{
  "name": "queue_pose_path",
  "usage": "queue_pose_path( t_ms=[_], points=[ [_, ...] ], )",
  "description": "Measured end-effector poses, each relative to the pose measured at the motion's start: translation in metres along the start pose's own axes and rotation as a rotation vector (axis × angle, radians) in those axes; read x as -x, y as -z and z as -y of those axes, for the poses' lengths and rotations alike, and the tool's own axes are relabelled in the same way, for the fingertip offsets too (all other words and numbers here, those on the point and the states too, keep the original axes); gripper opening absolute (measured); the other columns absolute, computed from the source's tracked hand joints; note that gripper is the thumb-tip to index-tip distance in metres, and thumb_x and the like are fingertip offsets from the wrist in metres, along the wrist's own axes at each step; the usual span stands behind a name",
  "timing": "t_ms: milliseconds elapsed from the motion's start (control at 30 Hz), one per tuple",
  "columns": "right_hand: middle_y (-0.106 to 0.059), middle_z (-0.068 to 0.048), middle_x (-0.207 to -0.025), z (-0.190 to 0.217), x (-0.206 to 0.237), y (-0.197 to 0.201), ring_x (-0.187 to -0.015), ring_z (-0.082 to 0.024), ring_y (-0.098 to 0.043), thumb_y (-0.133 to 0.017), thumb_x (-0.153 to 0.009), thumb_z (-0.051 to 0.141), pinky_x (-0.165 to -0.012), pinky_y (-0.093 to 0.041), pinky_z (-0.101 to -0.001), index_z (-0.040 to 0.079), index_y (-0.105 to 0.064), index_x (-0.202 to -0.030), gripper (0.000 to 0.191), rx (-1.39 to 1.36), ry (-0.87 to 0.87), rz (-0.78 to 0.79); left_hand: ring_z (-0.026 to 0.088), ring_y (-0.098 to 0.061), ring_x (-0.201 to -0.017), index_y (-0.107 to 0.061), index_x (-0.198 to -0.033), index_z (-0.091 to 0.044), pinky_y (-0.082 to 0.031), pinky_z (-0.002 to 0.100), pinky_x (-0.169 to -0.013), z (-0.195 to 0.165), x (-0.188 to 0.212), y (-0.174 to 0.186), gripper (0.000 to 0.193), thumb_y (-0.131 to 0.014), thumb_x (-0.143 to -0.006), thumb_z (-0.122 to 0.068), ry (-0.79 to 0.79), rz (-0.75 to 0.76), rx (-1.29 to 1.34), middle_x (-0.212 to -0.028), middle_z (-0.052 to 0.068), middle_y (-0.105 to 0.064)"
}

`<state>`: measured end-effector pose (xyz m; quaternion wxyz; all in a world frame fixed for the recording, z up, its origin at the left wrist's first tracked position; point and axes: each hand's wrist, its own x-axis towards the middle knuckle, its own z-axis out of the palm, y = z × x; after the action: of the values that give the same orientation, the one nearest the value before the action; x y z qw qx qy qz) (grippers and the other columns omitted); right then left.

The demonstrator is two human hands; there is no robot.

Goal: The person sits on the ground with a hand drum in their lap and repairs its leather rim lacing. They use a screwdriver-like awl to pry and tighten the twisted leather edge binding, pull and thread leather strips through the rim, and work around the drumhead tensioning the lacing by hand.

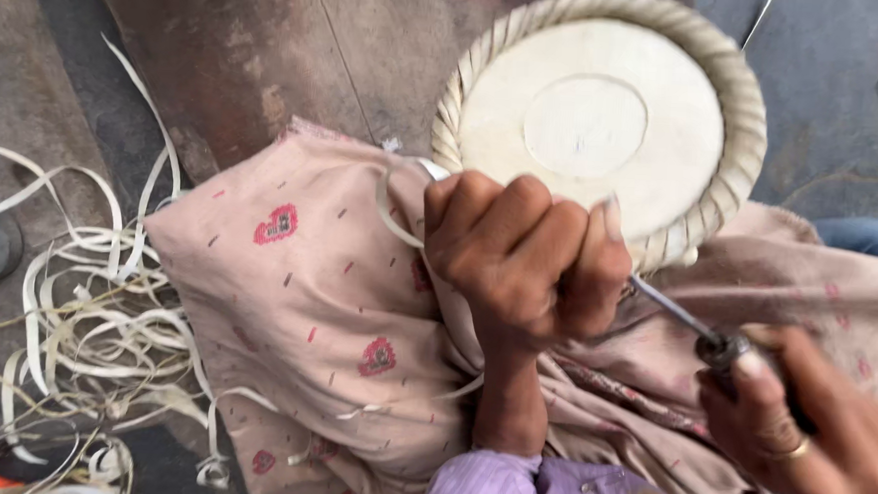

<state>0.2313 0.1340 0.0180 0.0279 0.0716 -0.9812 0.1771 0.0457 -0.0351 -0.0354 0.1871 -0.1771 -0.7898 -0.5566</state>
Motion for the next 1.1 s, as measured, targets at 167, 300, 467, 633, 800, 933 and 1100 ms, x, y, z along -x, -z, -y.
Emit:
queue_pose_path(
  t_ms=[167, 300, 467, 633, 800, 933, 1100],
  points=[
    [-0.071, -0.023, -0.119, -0.003, 0.049, -0.051, -0.077, -0.022, -0.073, -0.072, -0.087, 0.002, -0.065, -0.059, -0.0313, 0.013, -0.060, -0.145, 0.060, -0.619, -0.355, -0.298, 0.022, -0.042, -0.067, -0.060, -0.074, -0.012, -0.035, 0.035, -0.073, -0.003, -0.003, 0.002, 0.023, -0.060, -0.091, -0.028, -0.016, 0.091, 0.006, -0.073, 0.002, -0.046],
    [-0.071, -0.026, -0.113, -0.015, 0.080, -0.115, -0.070, -0.024, -0.069, -0.074, -0.096, 0.012, -0.058, -0.057, -0.0347, 0.003, -0.061, -0.146, 0.053, -1.662, -0.543, -0.390, 0.022, -0.043, -0.069, -0.062, -0.074, -0.011, -0.035, 0.035, -0.072, -0.012, 0.001, -0.008, 0.024, -0.061, -0.093, -0.026, -0.035, 0.123, 0.027, -0.071, 0.002, -0.048],
    [-0.069, -0.023, -0.112, -0.043, 0.059, -0.147, -0.083, -0.023, -0.067, -0.068, -0.101, 0.026, -0.068, -0.055, -0.0358, 0.013, -0.053, -0.142, 0.045, -0.363, -0.213, -0.631, 0.023, -0.043, -0.067, -0.062, -0.072, -0.012, -0.036, 0.037, -0.071, -0.019, 0.000, -0.025, 0.026, -0.058, -0.091, -0.028, -0.119, 0.113, 0.034, -0.068, 0.002, -0.048],
    [-0.067, -0.023, -0.120, -0.024, 0.025, -0.118, -0.087, -0.023, -0.070, -0.073, -0.111, 0.015, -0.073, -0.060, -0.0319, 0.017, -0.050, -0.147, 0.043, -0.289, -0.118, -0.719, 0.023, -0.052, -0.073, -0.066, -0.079, -0.010, -0.041, 0.036, -0.077, -0.019, 0.006, -0.031, 0.027, -0.055, -0.094, -0.029, -0.133, 0.131, 0.026, -0.076, 0.003, -0.058],
    [-0.070, -0.024, -0.099, 0.002, 0.027, -0.074, -0.074, -0.028, -0.072, -0.078, -0.091, 0.006, -0.063, -0.060, -0.0320, -0.002, -0.064, -0.137, 0.048, -1.503, -0.587, -0.546, 0.024, -0.054, -0.073, -0.068, -0.079, -0.008, -0.042, 0.036, -0.076, -0.023, 0.009, -0.032, 0.028, -0.054, -0.092, -0.029, -0.110, 0.115, 0.008, -0.077, 0.005, -0.062],
    [-0.068, -0.020, -0.110, -0.017, 0.024, -0.078, -0.087, -0.028, -0.072, -0.078, -0.092, -0.001, -0.075, -0.062, -0.0339, 0.015, -0.062, -0.136, 0.050, -0.392, -0.302, -0.594, 0.024, -0.053, -0.070, -0.068, -0.082, -0.008, -0.042, 0.036, -0.077, -0.032, 0.004, -0.030, 0.029, -0.052, -0.092, -0.029, -0.102, 0.124, -0.021, -0.081, 0.006, -0.064],
    [-0.067, -0.020, -0.114, -0.019, 0.022, -0.101, -0.089, -0.027, -0.071, -0.081, -0.087, 0.001, -0.074, -0.060, -0.0336, 0.016, -0.058, -0.131, 0.052, -0.171, -0.173, -0.694, 0.026, -0.054, -0.071, -0.068, -0.083, -0.004, -0.041, 0.037, -0.076, -0.037, 0.006, -0.031, 0.029, -0.052, -0.093, -0.026, -0.086, 0.039, -0.026, -0.080, 0.007, -0.062]
  ],
)
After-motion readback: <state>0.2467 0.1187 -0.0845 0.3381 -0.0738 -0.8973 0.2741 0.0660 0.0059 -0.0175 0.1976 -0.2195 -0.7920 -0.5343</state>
